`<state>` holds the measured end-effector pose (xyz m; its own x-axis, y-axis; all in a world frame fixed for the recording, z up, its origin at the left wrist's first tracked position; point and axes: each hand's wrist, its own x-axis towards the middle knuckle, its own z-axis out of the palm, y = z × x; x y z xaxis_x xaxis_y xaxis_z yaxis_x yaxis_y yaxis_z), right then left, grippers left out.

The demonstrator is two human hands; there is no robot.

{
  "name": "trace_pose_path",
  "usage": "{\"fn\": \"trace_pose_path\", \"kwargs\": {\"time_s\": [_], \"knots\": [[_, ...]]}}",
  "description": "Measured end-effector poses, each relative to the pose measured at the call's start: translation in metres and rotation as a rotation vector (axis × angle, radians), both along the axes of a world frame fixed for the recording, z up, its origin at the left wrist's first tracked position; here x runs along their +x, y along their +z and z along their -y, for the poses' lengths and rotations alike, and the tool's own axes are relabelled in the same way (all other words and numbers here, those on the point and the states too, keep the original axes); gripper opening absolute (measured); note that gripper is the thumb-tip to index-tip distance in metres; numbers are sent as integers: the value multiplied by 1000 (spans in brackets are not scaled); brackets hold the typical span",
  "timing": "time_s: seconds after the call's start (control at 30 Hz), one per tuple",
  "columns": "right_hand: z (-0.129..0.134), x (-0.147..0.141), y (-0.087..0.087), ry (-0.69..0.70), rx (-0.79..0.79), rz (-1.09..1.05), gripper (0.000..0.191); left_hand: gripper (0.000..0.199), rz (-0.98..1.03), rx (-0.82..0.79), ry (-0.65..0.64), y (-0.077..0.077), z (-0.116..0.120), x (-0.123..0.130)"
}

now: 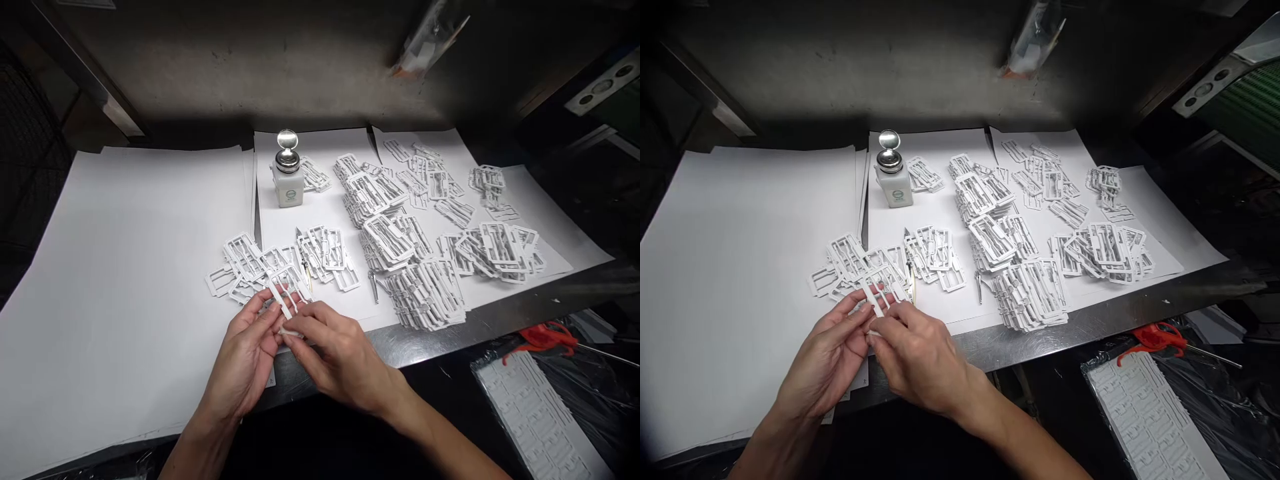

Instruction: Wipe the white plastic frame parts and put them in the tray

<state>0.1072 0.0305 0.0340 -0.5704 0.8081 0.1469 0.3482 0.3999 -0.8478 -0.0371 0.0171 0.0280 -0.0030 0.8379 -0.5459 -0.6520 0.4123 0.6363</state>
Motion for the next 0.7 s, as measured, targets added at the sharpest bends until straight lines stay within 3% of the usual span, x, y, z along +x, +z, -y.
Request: {"fn": "trace_pose_path", "kwargs": {"time_s": [0.27, 0.5, 0.63, 0.7], "knots": [[6, 10, -6, -27, -60, 79, 20, 33, -71, -2, -65, -5, 1, 5], [9, 17, 1, 5, -104, 167, 17, 29, -158, 0, -68, -10, 0, 3], [9, 33, 1, -154, -130, 146, 9, 30, -183, -16, -51, -12, 1, -1], [7, 38, -2, -244, -165, 157, 14, 31, -197, -40, -54, -13, 0, -3]]}}
